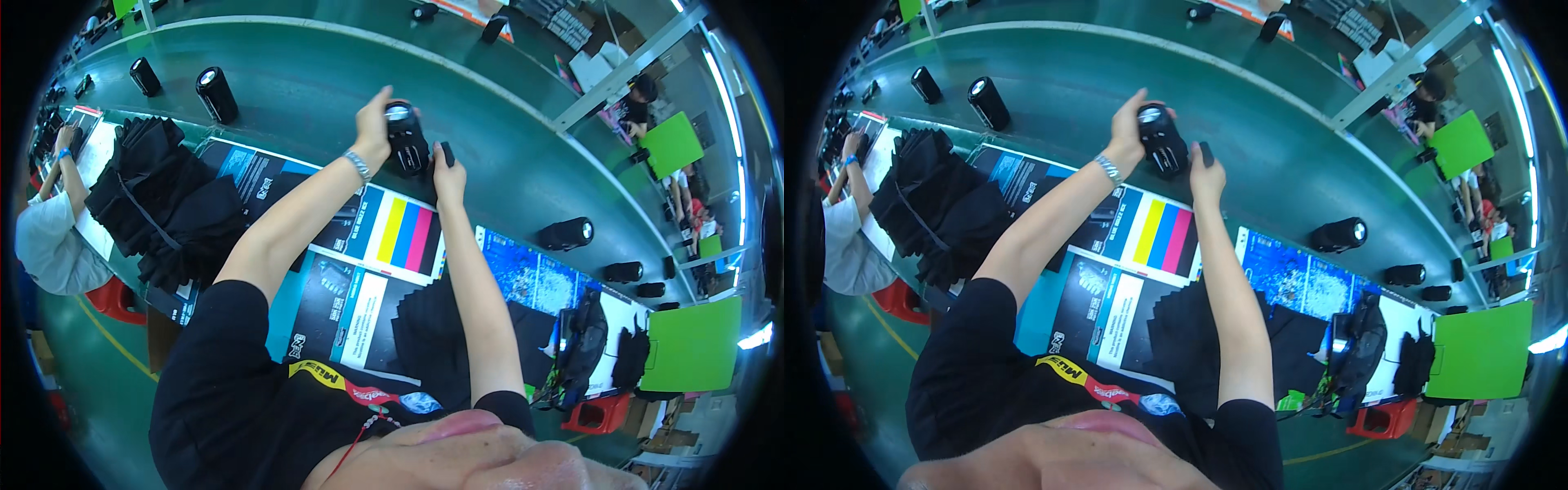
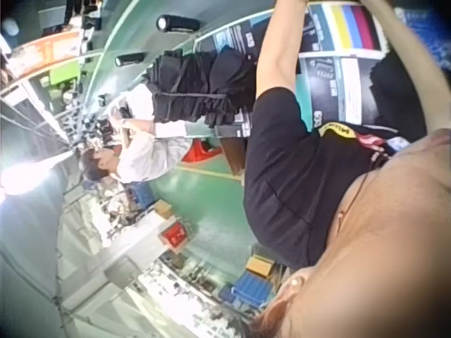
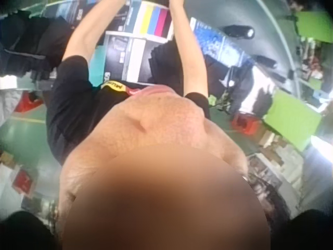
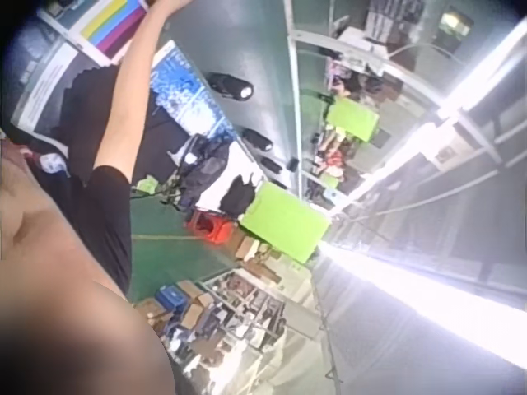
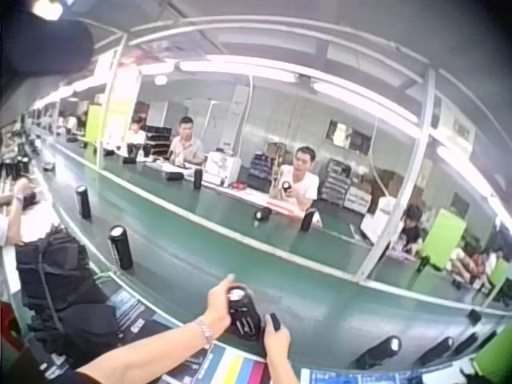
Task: The person places small black fabric covers over cylindrical speakers, pulling the material tight and tucking the edges into the top rim of each speaker one by one.
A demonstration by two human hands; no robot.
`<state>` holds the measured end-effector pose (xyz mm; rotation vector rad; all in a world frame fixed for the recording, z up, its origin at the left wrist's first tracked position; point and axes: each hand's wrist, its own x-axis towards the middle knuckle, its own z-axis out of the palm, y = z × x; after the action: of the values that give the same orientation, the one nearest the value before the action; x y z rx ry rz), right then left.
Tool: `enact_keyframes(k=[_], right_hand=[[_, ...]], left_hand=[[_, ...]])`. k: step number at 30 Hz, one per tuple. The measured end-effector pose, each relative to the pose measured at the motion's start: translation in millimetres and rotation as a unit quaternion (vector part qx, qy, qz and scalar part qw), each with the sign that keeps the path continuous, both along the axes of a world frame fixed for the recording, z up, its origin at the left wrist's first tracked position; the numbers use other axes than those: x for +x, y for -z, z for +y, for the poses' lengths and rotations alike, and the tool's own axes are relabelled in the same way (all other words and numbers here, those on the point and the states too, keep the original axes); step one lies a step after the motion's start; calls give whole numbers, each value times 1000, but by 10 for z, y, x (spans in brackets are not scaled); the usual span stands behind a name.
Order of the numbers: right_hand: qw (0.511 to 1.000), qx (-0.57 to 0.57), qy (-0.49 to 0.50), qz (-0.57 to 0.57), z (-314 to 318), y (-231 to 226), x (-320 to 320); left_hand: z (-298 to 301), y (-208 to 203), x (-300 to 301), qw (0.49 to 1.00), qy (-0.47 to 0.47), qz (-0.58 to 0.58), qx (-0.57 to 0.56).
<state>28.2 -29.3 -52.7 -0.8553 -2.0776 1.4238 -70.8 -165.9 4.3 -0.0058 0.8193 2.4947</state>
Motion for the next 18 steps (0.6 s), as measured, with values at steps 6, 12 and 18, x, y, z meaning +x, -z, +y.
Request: enact_keyframes(k=[6, 12, 18], right_hand=[[936, -332, -111, 48, -475, -573, 306], [970, 138, -72, 185, -471, -1014, 86], [969, 226, -81, 61, -490, -893, -54]], left_hand=[[-341, 56, 126, 984, -13, -90, 154], [-560, 309, -17, 988, -42, 30, -145], [-483, 31, 137, 966, -46, 163, -195]])
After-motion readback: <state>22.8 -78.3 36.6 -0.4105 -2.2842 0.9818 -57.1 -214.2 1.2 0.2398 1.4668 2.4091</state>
